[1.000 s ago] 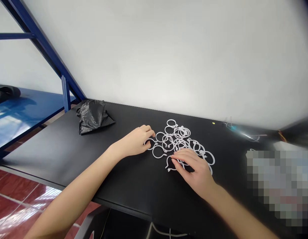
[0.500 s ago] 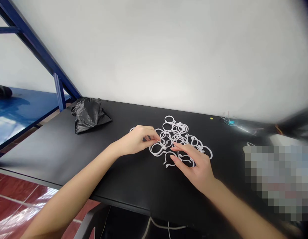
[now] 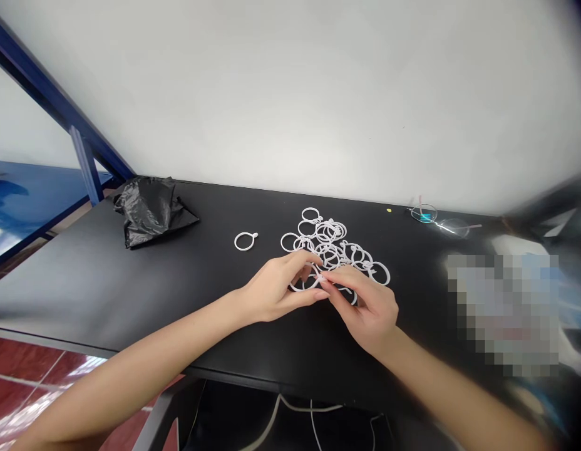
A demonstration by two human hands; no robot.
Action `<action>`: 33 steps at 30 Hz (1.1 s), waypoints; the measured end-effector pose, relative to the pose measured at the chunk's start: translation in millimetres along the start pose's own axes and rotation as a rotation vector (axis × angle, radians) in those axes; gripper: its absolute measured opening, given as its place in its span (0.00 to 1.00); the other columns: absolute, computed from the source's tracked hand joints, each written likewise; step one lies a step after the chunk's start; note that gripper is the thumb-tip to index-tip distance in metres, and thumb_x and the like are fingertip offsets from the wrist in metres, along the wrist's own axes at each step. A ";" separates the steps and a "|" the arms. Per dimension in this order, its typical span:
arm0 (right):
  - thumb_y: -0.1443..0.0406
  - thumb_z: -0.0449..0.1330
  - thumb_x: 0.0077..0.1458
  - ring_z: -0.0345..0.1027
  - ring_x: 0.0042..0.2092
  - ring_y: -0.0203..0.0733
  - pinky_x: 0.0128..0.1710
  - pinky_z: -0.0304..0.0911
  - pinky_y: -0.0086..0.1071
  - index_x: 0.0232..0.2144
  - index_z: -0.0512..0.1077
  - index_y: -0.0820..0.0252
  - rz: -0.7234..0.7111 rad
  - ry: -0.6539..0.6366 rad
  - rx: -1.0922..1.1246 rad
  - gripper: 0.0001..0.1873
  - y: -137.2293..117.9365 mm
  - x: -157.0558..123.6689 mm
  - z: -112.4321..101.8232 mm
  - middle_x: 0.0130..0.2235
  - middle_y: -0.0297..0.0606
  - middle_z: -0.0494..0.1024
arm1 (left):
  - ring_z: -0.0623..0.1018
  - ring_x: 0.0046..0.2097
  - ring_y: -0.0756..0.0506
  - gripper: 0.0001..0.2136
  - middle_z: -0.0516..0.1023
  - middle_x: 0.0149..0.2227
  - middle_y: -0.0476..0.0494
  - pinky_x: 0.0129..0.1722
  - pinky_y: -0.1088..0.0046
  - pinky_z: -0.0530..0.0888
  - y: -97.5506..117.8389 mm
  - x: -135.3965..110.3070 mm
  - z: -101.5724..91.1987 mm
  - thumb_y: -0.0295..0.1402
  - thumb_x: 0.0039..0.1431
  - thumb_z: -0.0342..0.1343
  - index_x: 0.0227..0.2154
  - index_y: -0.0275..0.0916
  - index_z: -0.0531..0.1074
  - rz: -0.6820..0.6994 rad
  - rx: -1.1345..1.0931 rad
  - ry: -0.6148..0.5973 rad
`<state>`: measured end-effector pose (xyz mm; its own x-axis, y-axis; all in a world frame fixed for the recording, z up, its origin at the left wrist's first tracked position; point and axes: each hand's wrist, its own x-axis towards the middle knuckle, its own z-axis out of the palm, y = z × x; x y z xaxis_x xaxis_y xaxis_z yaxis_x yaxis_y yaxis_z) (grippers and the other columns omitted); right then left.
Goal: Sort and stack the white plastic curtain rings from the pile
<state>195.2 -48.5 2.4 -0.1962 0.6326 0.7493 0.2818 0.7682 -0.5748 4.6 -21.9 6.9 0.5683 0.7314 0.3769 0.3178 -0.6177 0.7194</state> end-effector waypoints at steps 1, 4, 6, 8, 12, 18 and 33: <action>0.76 0.61 0.55 0.75 0.31 0.40 0.30 0.73 0.34 0.43 0.77 0.54 0.002 -0.003 0.010 0.16 -0.6 0.0 0.6 0.32 0.36 0.81 | 0.65 0.28 0.52 0.19 0.70 0.31 0.48 0.28 0.75 0.68 0.3 -0.9 2.2 0.49 0.62 0.52 0.43 0.36 0.68 0.021 0.033 0.017; 0.74 0.61 0.55 0.77 0.32 0.42 0.30 0.75 0.35 0.42 0.77 0.54 0.012 -0.011 0.053 0.14 -1.3 0.7 1.2 0.33 0.37 0.83 | 0.63 0.26 0.52 0.15 0.63 0.25 0.52 0.26 0.77 0.64 2.4 -1.1 4.4 0.46 0.63 0.51 0.36 0.37 0.67 0.083 0.082 0.084; 0.74 0.61 0.55 0.78 0.33 0.43 0.32 0.76 0.37 0.41 0.77 0.55 0.007 -0.010 0.088 0.13 -0.9 1.3 0.7 0.34 0.38 0.83 | 0.62 0.26 0.53 0.12 0.62 0.25 0.53 0.26 0.77 0.63 4.3 -0.1 3.6 0.43 0.64 0.52 0.35 0.37 0.66 0.098 0.085 0.107; 0.75 0.61 0.55 0.78 0.33 0.44 0.32 0.76 0.37 0.41 0.77 0.55 0.003 -0.013 0.106 0.14 -0.3 1.5 -0.2 0.34 0.39 0.83 | 0.62 0.26 0.53 0.11 0.62 0.25 0.53 0.26 0.77 0.63 5.8 0.8 2.4 0.41 0.64 0.52 0.34 0.38 0.66 0.098 0.072 0.106; 0.77 0.61 0.54 0.78 0.33 0.42 0.30 0.75 0.35 0.41 0.77 0.55 0.008 -0.042 0.122 0.16 -0.2 1.5 -1.8 0.34 0.38 0.83 | 0.62 0.26 0.53 0.11 0.62 0.26 0.53 0.25 0.78 0.63 6.1 0.5 1.4 0.42 0.64 0.53 0.34 0.38 0.65 0.084 0.046 0.069; 0.76 0.60 0.55 0.77 0.32 0.42 0.28 0.74 0.34 0.40 0.78 0.54 0.004 -0.039 0.133 0.15 -2.9 3.2 -2.1 0.33 0.39 0.83 | 0.64 0.26 0.52 0.14 0.64 0.27 0.51 0.26 0.77 0.64 4.6 -0.6 1.6 0.45 0.65 0.50 0.35 0.39 0.66 0.048 0.062 0.024; 0.76 0.61 0.54 0.75 0.33 0.40 0.33 0.72 0.35 0.41 0.75 0.56 0.061 -0.075 0.016 0.14 5.3 -2.6 0.4 0.34 0.37 0.80 | 0.70 0.32 0.49 0.15 0.70 0.36 0.44 0.29 0.76 0.67 3.0 2.2 -6.9 0.43 0.69 0.43 0.41 0.37 0.68 0.139 0.317 -0.097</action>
<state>196.8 -46.0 -2.8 -0.2495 0.6835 0.6860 0.2805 0.7291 -0.6243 1.5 -20.2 13.9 0.6874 0.6127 0.3900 0.4434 -0.7793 0.4428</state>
